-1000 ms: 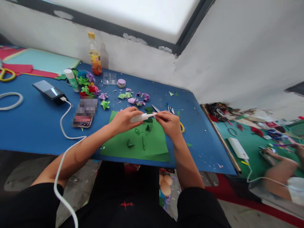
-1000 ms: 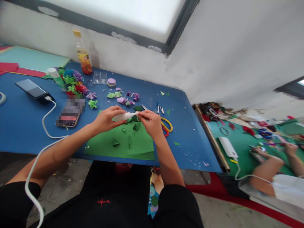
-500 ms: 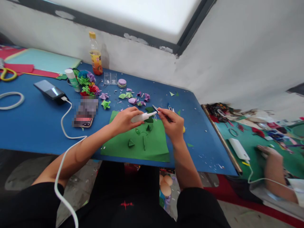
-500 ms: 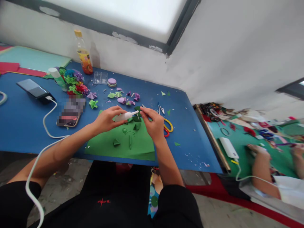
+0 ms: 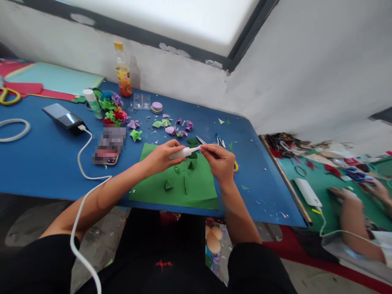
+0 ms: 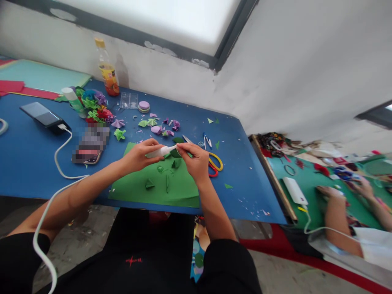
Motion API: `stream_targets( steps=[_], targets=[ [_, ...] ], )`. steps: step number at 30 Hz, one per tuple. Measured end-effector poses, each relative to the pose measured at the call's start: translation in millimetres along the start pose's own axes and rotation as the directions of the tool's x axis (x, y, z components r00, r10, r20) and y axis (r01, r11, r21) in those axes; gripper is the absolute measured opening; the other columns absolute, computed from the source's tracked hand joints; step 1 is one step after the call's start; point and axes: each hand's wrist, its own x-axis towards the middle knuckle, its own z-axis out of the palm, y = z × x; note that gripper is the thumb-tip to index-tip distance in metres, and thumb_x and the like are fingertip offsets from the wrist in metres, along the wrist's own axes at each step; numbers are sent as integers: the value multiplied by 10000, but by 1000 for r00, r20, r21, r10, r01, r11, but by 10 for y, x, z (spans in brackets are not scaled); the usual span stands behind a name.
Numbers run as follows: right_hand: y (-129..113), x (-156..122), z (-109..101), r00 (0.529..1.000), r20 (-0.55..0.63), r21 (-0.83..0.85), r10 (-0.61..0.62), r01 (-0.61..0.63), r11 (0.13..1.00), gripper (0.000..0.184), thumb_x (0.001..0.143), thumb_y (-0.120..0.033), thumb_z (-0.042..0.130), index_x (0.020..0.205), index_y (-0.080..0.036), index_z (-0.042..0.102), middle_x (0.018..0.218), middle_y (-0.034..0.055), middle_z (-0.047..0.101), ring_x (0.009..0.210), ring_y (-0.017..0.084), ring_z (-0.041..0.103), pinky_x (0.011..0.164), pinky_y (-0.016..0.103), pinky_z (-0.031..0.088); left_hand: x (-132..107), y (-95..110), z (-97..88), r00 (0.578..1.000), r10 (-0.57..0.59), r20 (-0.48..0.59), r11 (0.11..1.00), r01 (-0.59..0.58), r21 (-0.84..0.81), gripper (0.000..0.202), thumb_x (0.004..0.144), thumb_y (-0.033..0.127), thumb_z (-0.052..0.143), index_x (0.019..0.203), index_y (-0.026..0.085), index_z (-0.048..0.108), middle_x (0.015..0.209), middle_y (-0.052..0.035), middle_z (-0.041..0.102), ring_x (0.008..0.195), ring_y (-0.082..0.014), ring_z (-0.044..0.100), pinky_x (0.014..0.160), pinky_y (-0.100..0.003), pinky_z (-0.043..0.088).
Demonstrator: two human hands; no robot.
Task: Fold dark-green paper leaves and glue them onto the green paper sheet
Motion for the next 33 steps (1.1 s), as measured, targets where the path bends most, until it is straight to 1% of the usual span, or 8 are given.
stream_targets(
  steps=[8,14,17,20,23,27,30,33],
  targets=[
    [-3,-65,71,995,-100,-11,17,-18,1000,110,752,-300,640,812,-267,727,806,12,718,749,175,652,739,339,528,11,58,44,997,-73,0,991,72,-114,285,813,355,591,1023,174,653,852,-40,566,699,-116,521,644,-251,448],
    [4,-48,67,996,-88,37,21,-18,999,123,759,-307,643,837,-269,730,834,12,722,771,172,660,757,333,530,34,94,47,988,-151,39,972,156,-175,306,796,345,613,1043,170,648,870,-37,587,711,-116,540,634,-246,451],
    [54,-20,27,978,-205,100,41,-21,995,218,766,-318,642,966,-264,705,869,18,718,793,165,660,775,335,528,57,57,28,987,-156,36,978,160,-137,316,776,327,640,1051,170,643,913,-47,613,777,-134,564,701,-271,462],
    [182,9,-33,925,-370,133,82,-34,991,312,756,-358,645,1048,-250,668,837,14,698,711,141,641,700,307,529,103,-85,-63,978,-202,-51,978,199,-56,300,741,316,669,1006,176,657,898,-46,641,822,-156,574,752,-299,460],
    [356,41,-70,899,-404,174,172,-109,979,276,706,-392,680,912,-208,692,749,6,664,612,120,595,618,272,506,196,-355,-255,890,-392,-234,920,382,-90,307,698,307,692,962,155,658,907,-50,667,761,-151,583,711,-286,467],
    [491,91,-58,885,-91,507,457,-354,786,282,599,-420,747,723,-185,654,610,-29,612,531,91,544,545,223,488,396,-822,-587,709,-608,-357,792,574,-208,270,726,298,647,911,102,635,863,-72,674,740,-150,601,692,-263,472],
    [472,111,-48,862,101,600,497,-452,661,298,593,-455,739,694,-189,651,590,-27,613,512,83,552,494,198,492,555,-1120,-796,605,-644,-469,684,730,2,266,678,321,684,788,95,599,809,-47,654,780,-154,589,720,-248,447],
    [420,107,-73,832,226,674,506,-508,535,265,624,-448,721,696,-200,664,597,-25,618,516,72,564,478,167,504,668,-1310,-924,575,-648,-499,638,768,57,238,724,316,625,754,90,554,803,-30,624,877,-167,571,798,-264,413]
  ],
)
